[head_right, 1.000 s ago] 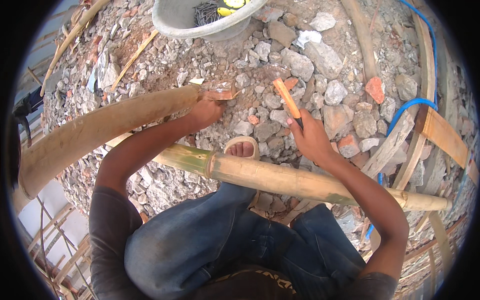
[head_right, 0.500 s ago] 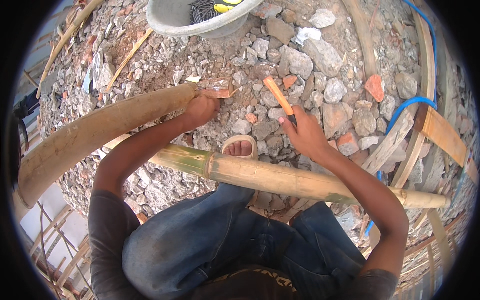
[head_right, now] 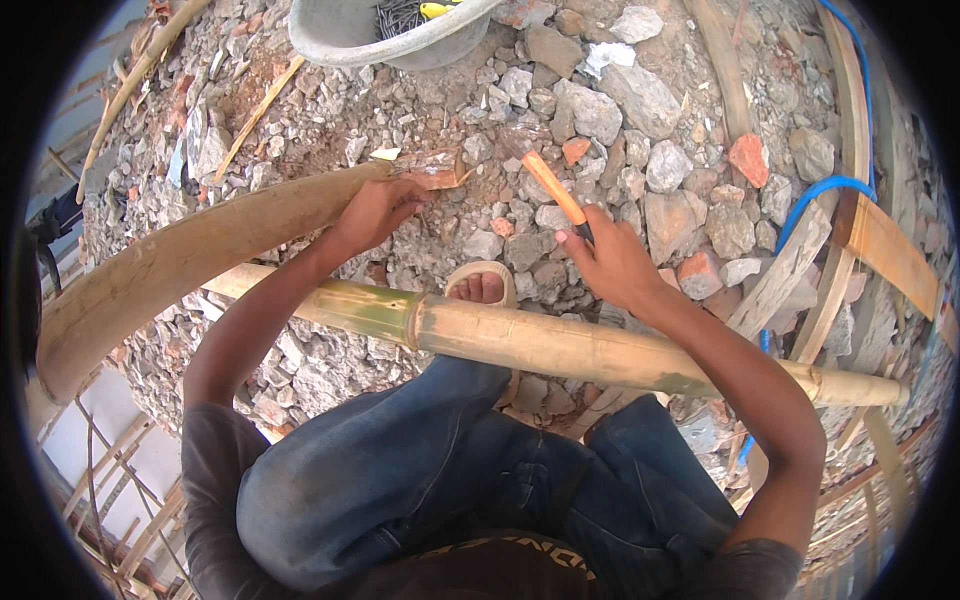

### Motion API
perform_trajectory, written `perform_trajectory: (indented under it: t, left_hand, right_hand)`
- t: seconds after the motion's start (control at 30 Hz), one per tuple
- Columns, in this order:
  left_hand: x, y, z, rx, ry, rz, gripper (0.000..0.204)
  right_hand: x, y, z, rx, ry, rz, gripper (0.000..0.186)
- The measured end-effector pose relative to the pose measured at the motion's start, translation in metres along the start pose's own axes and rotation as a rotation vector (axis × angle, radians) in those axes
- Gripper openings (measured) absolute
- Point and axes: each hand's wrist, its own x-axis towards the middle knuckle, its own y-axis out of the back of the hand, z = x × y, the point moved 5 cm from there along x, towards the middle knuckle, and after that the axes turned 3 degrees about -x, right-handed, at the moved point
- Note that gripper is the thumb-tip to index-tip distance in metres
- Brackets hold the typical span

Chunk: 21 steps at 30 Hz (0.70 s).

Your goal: The person sits on the ground and uses a chisel to carve and shape a bamboo pole. They repeatedly strike the chisel with a hammer to remove material and refine the bamboo's shape.

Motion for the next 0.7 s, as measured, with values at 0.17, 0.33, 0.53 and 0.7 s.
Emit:
perform_trajectory:
  t: [0.17,0.33,0.53,0.7]
  left_hand:
    - [0.004,-0.016,-0.005,0.313,0.053,-0.185,0.011]
    - [-0.002,-0.046,-0.022,0.619,-0.060,-0.327,0.008]
    - [0.006,-0.033,-0.001,0.765,-0.151,-0.306,0.009]
    - [0.031,0.026,-0.001,0.501,0.074,0.031,0.017]
  right_hand:
    - [-0.001,-0.001,0.008,-0.080,-0.071,-0.038,0.042]
    - [-0.002,-0.002,0.010,-0.157,-0.084,-0.061,0.044]
    - [-0.003,-0.004,0.008,-0.111,-0.107,-0.087,0.044]
    - [-0.005,-0.005,0.013,-0.113,-0.056,-0.003,0.049]
